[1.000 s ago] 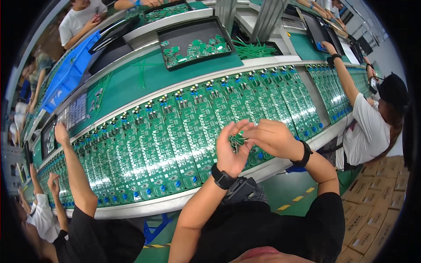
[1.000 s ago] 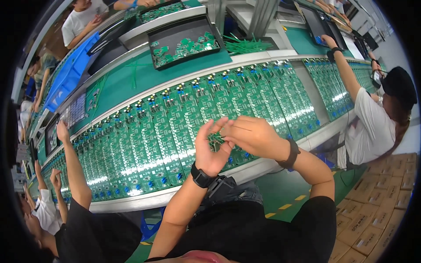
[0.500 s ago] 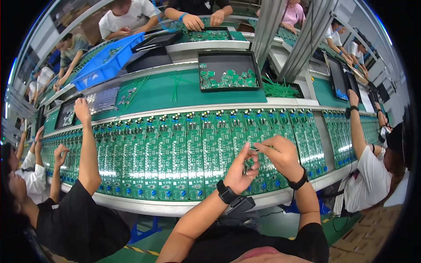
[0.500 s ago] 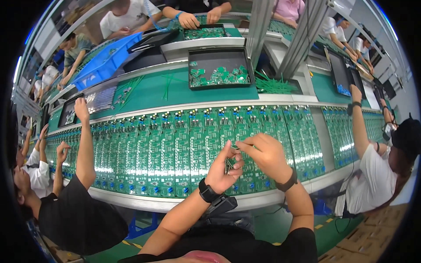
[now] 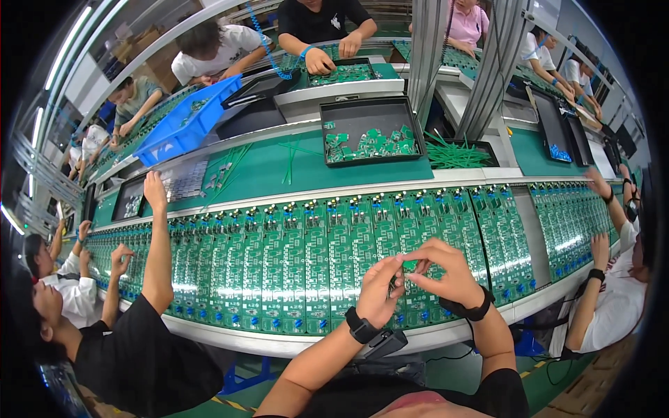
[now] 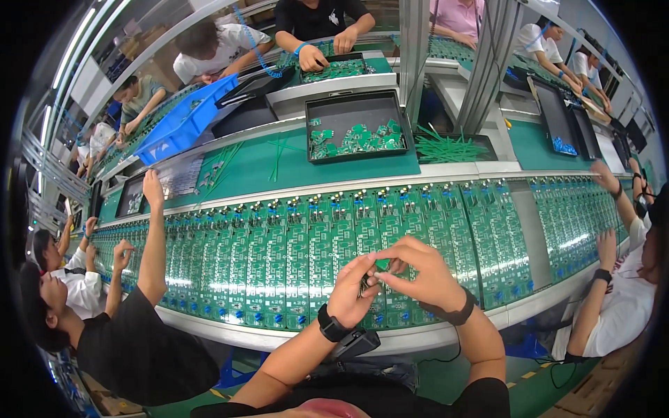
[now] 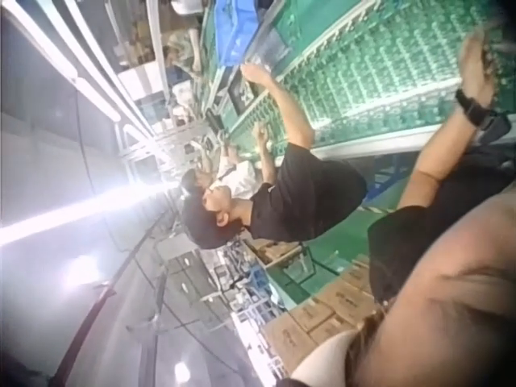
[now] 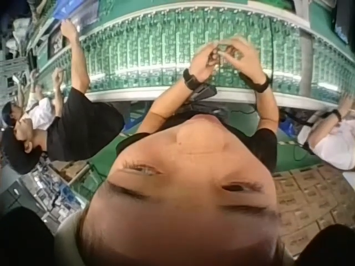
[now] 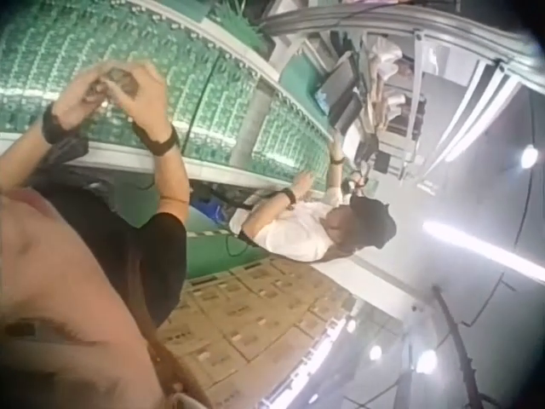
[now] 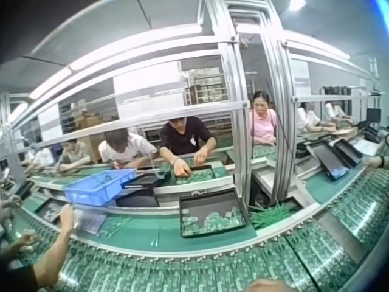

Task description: The person picks up small circuit boards from a pile in their hand and places them one by one onto a large panel of circuit boards before sliding the panel along the assembly line.

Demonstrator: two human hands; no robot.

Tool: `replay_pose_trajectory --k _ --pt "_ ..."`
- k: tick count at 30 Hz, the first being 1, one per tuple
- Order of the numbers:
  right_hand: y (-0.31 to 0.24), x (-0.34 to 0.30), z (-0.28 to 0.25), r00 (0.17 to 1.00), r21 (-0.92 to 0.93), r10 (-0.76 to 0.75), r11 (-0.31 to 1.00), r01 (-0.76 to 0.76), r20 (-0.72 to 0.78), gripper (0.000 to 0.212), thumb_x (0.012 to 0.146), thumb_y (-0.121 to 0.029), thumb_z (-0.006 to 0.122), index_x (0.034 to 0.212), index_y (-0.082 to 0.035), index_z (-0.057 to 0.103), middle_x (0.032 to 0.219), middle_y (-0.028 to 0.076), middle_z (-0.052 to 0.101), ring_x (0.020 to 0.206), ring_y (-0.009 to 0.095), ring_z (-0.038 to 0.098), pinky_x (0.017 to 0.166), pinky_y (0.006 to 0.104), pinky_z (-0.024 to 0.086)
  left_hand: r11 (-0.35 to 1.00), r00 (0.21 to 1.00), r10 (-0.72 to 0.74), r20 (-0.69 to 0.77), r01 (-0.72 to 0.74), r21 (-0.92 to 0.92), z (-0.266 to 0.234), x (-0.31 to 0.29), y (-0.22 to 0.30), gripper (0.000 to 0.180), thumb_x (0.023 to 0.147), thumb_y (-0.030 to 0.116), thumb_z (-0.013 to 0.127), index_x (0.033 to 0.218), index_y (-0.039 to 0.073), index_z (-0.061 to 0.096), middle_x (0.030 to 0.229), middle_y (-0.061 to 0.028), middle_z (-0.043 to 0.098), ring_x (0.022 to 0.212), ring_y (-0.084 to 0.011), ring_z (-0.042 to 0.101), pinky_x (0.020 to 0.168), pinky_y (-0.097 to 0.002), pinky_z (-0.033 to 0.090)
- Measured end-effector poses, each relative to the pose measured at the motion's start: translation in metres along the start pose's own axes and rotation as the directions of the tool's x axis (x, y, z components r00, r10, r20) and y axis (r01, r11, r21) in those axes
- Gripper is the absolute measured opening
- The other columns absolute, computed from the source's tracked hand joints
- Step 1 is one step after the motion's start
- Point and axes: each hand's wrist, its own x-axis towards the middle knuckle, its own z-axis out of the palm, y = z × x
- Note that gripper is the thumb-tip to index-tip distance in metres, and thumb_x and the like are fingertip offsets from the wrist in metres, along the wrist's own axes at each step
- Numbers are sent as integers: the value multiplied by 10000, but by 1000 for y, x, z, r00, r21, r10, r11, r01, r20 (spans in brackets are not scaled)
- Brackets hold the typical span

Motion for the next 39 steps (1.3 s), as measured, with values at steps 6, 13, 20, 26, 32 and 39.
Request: replay_pose_trajectory --k 6,13,20,26,32,39 --pt "3 -1 0 991 14 74 997 -73 -110 247 735 16 619 975 -40 629 871 75 565 727 141 583 632 239 483 998 998 -57 24 57 -3 2 1 -1 126 878 198 554 837 92 498 680 27 449 570 -53 411 411 -166 277" --pt "7 -1 -5 994 6 43 999 -42 -96 245 753 30 599 988 -31 627 887 85 566 777 148 592 654 238 510 990 991 -124 58 128 -60 0 1 -3 121 870 204 569 836 100 516 671 29 464 572 -53 425 415 -168 279" --pt "9 -2 -11 993 47 72 997 -68 -89 252 749 35 606 992 -29 629 905 89 565 801 149 599 672 230 518 986 987 -158 39 160 -52 9 2 -6 125 883 225 550 845 122 490 682 32 443 577 -60 400 411 -169 273" --pt "3 -2 -33 996 -72 63 995 -67 -58 245 745 35 613 984 -18 627 915 82 560 774 136 602 678 223 520 981 982 -171 77 177 -80 3 3 -9 146 869 220 570 912 89 520 683 30 455 579 -61 414 418 -173 280" --pt "14 -7 -123 780 40 127 991 -130 -613 269 786 -12 593 1056 -10 591 822 23 600 765 84 569 705 183 435 974 973 -211 88 218 -70 4 -3 -7 175 877 212 556 948 58 514 681 28 443 580 -64 400 416 -174 276" --pt "102 -24 -213 671 -156 89 942 -296 -736 322 757 1 583 1079 5 580 887 71 601 813 111 587 715 210 451 961 962 -253 100 262 -89 6 3 -9 123 884 181 536 914 65 507 682 20 439 587 -69 396 417 -179 285"
